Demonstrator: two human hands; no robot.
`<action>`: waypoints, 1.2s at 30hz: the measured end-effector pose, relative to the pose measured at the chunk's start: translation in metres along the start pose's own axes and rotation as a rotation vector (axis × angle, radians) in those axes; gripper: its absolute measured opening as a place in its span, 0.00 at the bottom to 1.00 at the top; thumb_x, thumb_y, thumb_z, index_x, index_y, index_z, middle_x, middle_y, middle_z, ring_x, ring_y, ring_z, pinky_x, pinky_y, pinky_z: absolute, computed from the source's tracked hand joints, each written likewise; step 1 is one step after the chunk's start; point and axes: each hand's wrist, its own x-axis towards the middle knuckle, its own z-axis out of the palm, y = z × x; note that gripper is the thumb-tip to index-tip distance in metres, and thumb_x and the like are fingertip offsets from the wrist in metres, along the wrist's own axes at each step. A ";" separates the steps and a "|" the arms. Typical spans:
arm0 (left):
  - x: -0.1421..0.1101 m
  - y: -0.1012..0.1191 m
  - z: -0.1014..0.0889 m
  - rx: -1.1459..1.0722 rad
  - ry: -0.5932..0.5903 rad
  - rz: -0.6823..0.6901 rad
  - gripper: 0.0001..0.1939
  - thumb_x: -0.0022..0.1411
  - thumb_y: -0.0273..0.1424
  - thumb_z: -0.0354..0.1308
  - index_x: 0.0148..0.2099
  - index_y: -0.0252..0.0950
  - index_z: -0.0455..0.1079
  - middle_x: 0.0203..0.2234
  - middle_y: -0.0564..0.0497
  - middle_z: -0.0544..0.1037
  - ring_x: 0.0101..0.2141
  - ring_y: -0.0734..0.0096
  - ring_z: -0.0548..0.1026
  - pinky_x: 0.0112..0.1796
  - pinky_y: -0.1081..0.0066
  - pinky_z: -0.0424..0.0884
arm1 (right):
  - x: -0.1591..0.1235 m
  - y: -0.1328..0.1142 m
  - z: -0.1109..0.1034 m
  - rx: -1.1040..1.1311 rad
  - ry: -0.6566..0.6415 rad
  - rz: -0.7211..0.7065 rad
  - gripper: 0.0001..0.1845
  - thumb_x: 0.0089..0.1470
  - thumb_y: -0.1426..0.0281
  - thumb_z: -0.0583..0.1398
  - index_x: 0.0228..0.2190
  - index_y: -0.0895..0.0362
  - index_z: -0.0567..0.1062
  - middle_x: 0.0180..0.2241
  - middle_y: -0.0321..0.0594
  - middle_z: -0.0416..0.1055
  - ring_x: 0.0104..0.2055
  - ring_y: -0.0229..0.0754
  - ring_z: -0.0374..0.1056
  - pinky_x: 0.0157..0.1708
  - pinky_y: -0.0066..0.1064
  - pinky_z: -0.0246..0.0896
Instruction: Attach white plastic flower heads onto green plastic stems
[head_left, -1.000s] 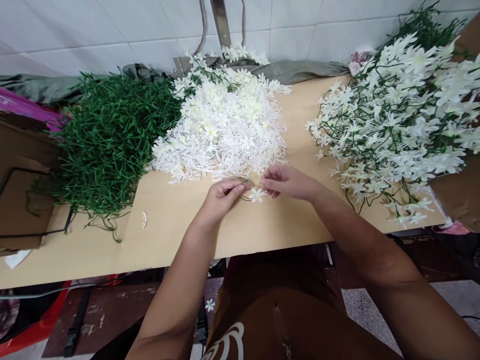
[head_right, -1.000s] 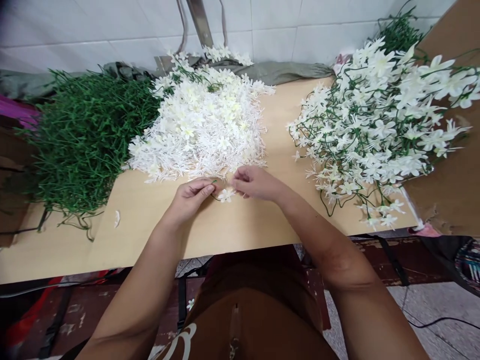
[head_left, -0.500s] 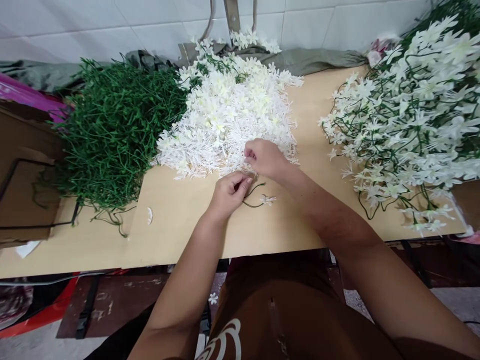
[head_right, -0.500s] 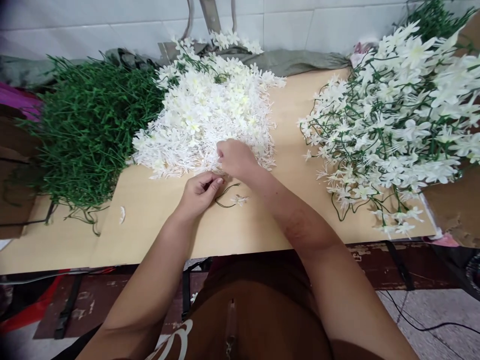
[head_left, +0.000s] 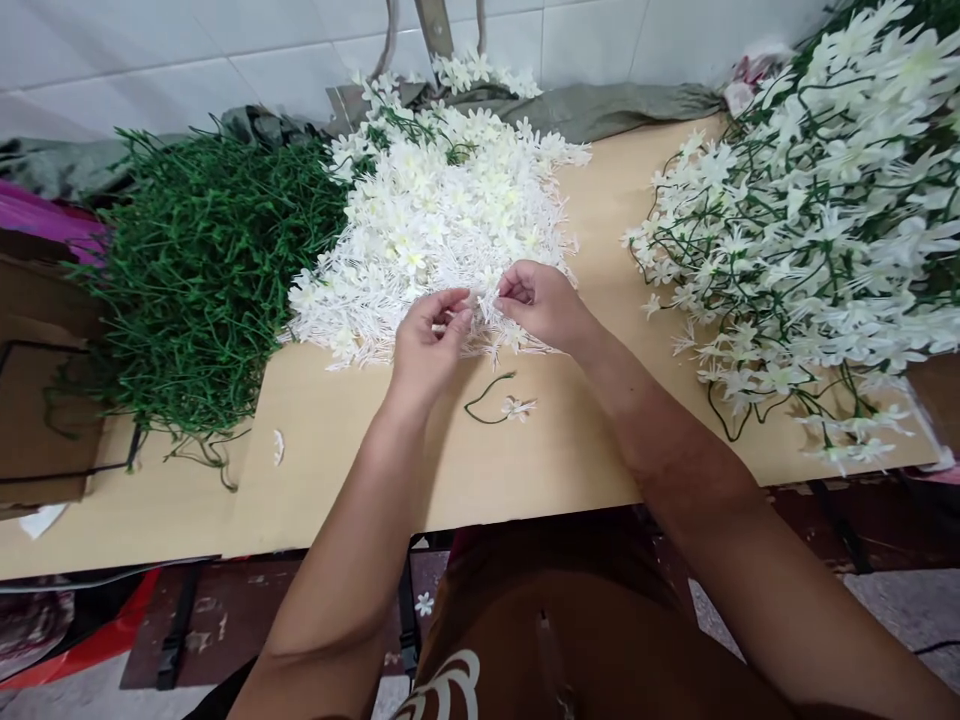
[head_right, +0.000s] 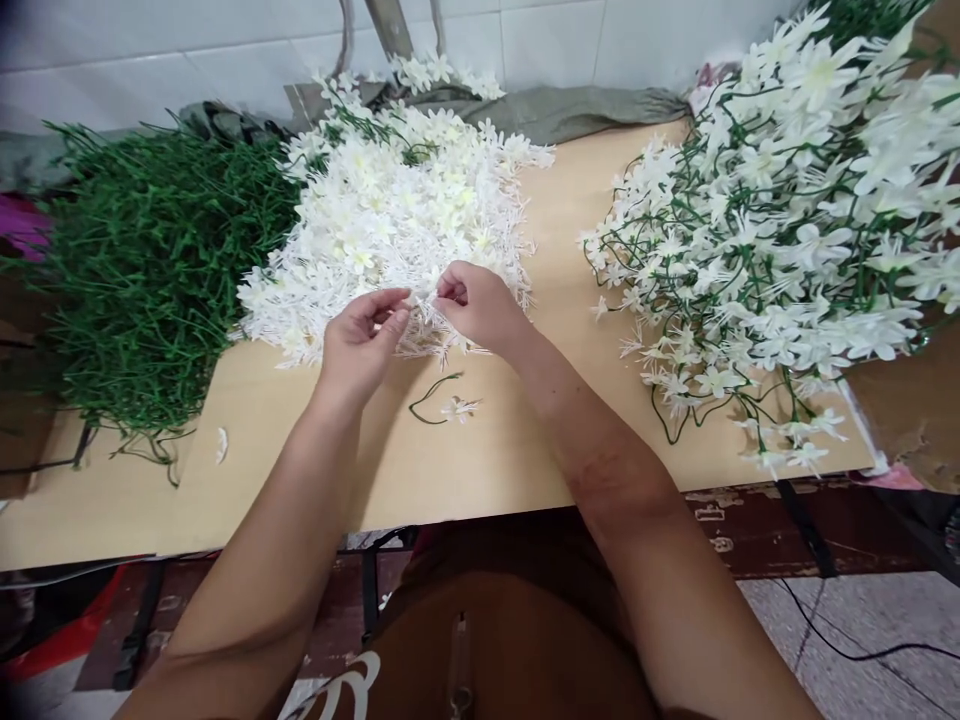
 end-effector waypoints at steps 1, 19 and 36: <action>0.004 0.000 0.006 -0.020 -0.024 -0.004 0.15 0.49 0.37 0.68 0.39 0.36 0.77 0.32 0.50 0.76 0.29 0.75 0.69 0.32 0.73 0.67 | 0.000 0.001 0.000 0.029 -0.002 -0.003 0.09 0.48 0.81 0.60 0.25 0.57 0.65 0.24 0.31 0.64 0.26 0.32 0.61 0.31 0.29 0.60; 0.007 -0.009 0.008 0.243 0.055 0.344 0.08 0.59 0.31 0.60 0.42 0.39 0.75 0.38 0.49 0.73 0.35 0.71 0.71 0.36 0.69 0.68 | 0.003 0.008 0.004 0.314 0.148 -0.025 0.10 0.49 0.77 0.61 0.23 0.56 0.64 0.21 0.28 0.61 0.24 0.30 0.55 0.26 0.26 0.53; 0.040 -0.005 0.037 0.531 0.056 0.243 0.04 0.52 0.26 0.64 0.31 0.41 0.74 0.35 0.45 0.71 0.46 0.51 0.66 0.53 0.51 0.57 | 0.004 0.004 0.000 0.157 0.267 -0.058 0.04 0.53 0.76 0.57 0.28 0.56 0.67 0.24 0.30 0.62 0.27 0.31 0.59 0.32 0.26 0.60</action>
